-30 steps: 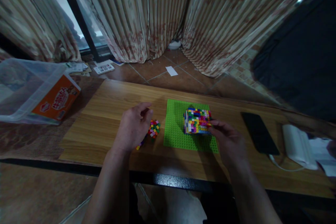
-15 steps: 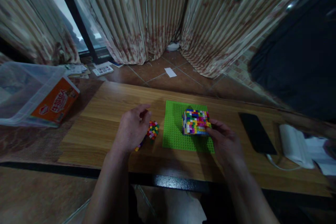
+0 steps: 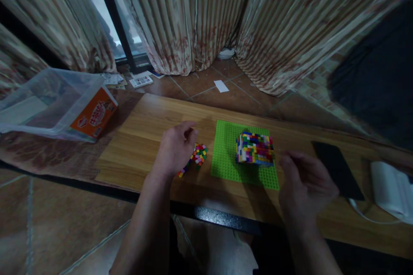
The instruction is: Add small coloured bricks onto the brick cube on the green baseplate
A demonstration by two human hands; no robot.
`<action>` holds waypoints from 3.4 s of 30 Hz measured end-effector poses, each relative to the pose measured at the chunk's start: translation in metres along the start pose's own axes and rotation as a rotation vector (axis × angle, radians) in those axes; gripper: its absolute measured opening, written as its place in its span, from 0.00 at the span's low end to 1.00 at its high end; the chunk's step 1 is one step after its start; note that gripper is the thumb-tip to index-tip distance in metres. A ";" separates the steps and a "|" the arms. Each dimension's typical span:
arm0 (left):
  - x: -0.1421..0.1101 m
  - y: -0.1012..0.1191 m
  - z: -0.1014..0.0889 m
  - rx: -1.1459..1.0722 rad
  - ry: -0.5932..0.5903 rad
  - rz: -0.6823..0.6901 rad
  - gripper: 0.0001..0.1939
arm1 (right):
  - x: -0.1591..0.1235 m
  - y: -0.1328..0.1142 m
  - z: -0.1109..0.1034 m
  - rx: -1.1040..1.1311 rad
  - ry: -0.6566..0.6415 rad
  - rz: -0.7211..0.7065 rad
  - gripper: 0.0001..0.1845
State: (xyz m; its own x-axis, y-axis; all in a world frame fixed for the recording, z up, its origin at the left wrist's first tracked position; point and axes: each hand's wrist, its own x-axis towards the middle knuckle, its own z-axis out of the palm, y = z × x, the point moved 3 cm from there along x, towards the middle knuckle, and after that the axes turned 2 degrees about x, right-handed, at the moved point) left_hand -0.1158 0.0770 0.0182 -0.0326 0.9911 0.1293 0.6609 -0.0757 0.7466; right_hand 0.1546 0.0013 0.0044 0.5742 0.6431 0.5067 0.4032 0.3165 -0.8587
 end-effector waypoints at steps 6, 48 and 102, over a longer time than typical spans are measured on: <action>-0.001 -0.002 -0.001 0.020 0.015 0.012 0.16 | -0.048 -0.028 0.042 -0.080 -0.620 -0.269 0.07; -0.003 -0.001 -0.006 -0.016 -0.004 0.013 0.17 | -0.052 -0.026 0.067 -0.188 -0.737 -0.307 0.05; -0.001 0.000 0.002 -0.022 -0.023 0.025 0.18 | 0.012 0.047 0.004 0.249 -0.217 0.670 0.13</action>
State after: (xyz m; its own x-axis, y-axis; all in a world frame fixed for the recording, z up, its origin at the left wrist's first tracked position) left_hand -0.1144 0.0766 0.0171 0.0011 0.9910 0.1337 0.6443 -0.1030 0.7578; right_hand 0.1782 0.0268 -0.0301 0.4765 0.8686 -0.1360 -0.1723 -0.0595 -0.9833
